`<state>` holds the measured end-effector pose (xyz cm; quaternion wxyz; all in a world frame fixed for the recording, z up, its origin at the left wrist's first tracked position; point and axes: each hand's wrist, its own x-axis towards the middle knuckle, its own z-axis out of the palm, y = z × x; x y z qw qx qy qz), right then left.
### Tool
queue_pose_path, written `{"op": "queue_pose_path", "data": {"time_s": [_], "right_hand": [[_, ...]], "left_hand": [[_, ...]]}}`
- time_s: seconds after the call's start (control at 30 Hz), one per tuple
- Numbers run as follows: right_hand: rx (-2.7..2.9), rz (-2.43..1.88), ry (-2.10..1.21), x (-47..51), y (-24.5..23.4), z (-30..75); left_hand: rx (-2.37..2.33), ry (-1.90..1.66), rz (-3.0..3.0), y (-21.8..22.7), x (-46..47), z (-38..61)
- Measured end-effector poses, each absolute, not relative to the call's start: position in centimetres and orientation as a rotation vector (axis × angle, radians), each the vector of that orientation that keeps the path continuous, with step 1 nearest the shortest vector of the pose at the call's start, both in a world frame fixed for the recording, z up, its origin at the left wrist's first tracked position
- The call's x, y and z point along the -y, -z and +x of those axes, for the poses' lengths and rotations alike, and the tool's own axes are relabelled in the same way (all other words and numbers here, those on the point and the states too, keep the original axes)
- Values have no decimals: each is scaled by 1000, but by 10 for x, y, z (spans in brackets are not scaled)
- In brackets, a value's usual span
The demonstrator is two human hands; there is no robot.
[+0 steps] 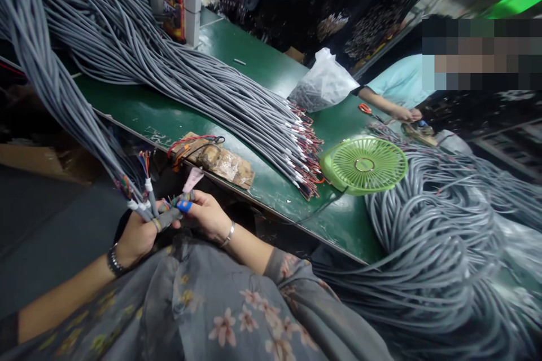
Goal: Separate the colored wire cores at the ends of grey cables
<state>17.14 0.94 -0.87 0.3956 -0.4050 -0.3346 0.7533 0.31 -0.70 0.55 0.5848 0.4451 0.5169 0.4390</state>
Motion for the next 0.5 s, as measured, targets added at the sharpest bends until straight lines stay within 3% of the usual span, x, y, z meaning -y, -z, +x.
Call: {"op": "queue_pose_path", "data": {"time_s": [0.5], "right_hand": [[799, -1010, -1931, -9, 7, 168]], "left_hand": [[-1191, -1028, 1091, 8, 8, -2]]}}
